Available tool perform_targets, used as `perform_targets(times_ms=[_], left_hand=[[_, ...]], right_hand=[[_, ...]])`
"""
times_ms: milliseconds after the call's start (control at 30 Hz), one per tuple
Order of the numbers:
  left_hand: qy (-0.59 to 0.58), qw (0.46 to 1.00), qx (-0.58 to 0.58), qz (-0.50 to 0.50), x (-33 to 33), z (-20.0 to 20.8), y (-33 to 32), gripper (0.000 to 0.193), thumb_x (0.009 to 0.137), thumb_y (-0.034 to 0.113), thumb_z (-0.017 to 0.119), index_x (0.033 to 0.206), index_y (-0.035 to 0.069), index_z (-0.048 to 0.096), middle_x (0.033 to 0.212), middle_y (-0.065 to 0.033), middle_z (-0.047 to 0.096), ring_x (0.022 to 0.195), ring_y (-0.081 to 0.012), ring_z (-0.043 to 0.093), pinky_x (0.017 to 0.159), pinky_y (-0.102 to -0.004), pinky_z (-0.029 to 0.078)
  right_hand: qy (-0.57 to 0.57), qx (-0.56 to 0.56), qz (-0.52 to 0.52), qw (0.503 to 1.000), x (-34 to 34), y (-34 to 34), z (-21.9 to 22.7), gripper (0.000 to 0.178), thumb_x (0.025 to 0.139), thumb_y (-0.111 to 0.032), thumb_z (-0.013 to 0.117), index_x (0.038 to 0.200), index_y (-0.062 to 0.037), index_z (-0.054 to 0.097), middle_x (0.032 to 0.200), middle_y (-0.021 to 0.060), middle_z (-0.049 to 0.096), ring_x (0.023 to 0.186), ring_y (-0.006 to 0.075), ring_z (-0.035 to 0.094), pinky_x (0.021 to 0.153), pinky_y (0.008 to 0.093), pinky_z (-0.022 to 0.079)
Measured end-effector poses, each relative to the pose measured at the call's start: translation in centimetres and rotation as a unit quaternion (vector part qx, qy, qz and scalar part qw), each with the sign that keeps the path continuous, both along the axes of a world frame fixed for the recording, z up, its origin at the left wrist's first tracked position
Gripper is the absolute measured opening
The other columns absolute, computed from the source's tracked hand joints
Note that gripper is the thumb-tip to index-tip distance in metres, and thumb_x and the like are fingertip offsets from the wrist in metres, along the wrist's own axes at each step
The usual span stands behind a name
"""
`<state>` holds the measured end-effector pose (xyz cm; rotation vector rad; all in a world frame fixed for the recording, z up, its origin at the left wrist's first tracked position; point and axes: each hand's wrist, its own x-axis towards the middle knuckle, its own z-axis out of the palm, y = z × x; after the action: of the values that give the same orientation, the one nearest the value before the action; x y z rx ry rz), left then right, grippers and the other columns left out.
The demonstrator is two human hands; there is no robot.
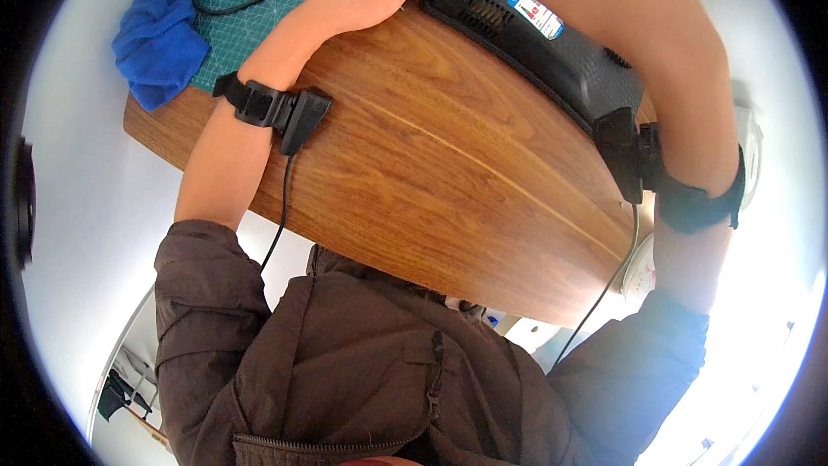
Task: The person uses a screwdriver to remove screws from the bottom of a black portable electric heater, then places a yellow pot on top of it. The person then picks up a white rice cooker and uses the screwdriver to pry at its seam.
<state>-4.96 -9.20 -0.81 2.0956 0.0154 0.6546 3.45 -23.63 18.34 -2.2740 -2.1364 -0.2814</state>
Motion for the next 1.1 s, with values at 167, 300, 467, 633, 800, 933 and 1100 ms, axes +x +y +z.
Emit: perform_targets(times_ms=[167,300,467,633,800,933,1100], left_hand=[[-0.011,1.0,0.015,0.0,0.0,0.1,0.0,0.016,0.093,-0.004,0.062,0.107,-0.001,0.07,0.1,-0.0194,0.073,0.093,-0.0367,0.07,0.085,-0.0408,0.055],[-0.008,1.0,0.027,0.003,0.0,-0.1,0.1,0.015,0.092,-0.002,0.063,0.106,-0.001,0.07,0.1,-0.0196,0.073,0.094,-0.038,0.069,0.085,-0.0416,0.055],[-0.022,0.999,0.031,0.01,0.2,-0.5,0.2,0.013,0.093,0.0,0.064,0.104,0.0,0.069,0.099,-0.0205,0.072,0.095,-0.0405,0.069,0.084,-0.0435,0.055],[0.018,0.998,-0.062,-0.017,0.1,-0.9,0.3,0.021,0.101,0.003,0.06,0.117,0.004,0.074,0.103,-0.0107,0.077,0.095,-0.0213,0.074,0.085,-0.0331,0.058],[0.028,0.996,-0.08,-0.01,0.0,-0.7,0.5,0.022,0.105,0.003,0.058,0.122,0.003,0.072,0.109,-0.0069,0.076,0.1,-0.0163,0.073,0.092,-0.0292,0.058],[-0.028,0.999,0.015,0.029,-0.2,-0.1,1.0,0.02,0.103,0.004,0.062,0.119,0.005,0.073,0.108,-0.0034,0.075,0.098,-0.0141,0.07,0.086,-0.0272,0.056],[0.008,0.995,0.076,0.057,-0.8,1.5,1.5,0.015,0.098,0.005,0.069,0.111,0.005,0.074,0.101,-0.0033,0.07,0.087,-0.0167,0.067,0.078,-0.0284,0.054]], right_hand=[[0.137,-0.042,-0.003,0.99,-0.1,-1.4,1.5,0.024,0.103,-0.019,0.06,0.119,-0.0014,0.056,0.103,0.0208,0.063,0.093,0.0368,0.066,0.083,0.0438,0.051],[0.059,-0.05,0.027,0.997,-0.9,-1.1,1.9,0.021,0.103,-0.021,0.06,0.109,-0.0011,0.058,0.096,0.019,0.061,0.096,0.0375,0.063,0.086,0.0453,0.05],[0.0,-0.036,-0.033,0.999,0.3,-0.5,0.3,0.023,0.103,-0.024,0.062,0.105,-0.0005,0.059,0.097,0.0188,0.063,0.099,0.0389,0.062,0.088,0.0461,0.05],[0.085,-0.009,0.0,0.996,1.7,-0.3,0.7,0.024,0.103,-0.022,0.063,0.108,0.0012,0.059,0.098,0.0198,0.065,0.094,0.0377,0.063,0.085,0.046,0.051],[0.171,0.222,-0.062,0.958,4.2,-4.9,2.3,0.021,0.107,-0.021,0.059,0.114,-0.0004,0.06,0.089,0.0106,0.066,0.073,0.0181,0.063,0.064,0.0299,0.05],[0.444,0.387,-0.113,0.8,9.6,-11.8,1.1,0.037,0.11,-0.022,0.059,0.136,0.0049,0.059,0.109,0.0099,0.071,0.094,0.0157,0.065,0.096,0.0292,0.056],[0.777,0.465,-0.083,0.416,12.9,-20.6,-6.0,0.032,0.113,-0.022,0.054,0.128,0.0059,0.06,0.113,0.0154,0.07,0.093,0.0189,0.065,0.089,0.0315,0.059]])
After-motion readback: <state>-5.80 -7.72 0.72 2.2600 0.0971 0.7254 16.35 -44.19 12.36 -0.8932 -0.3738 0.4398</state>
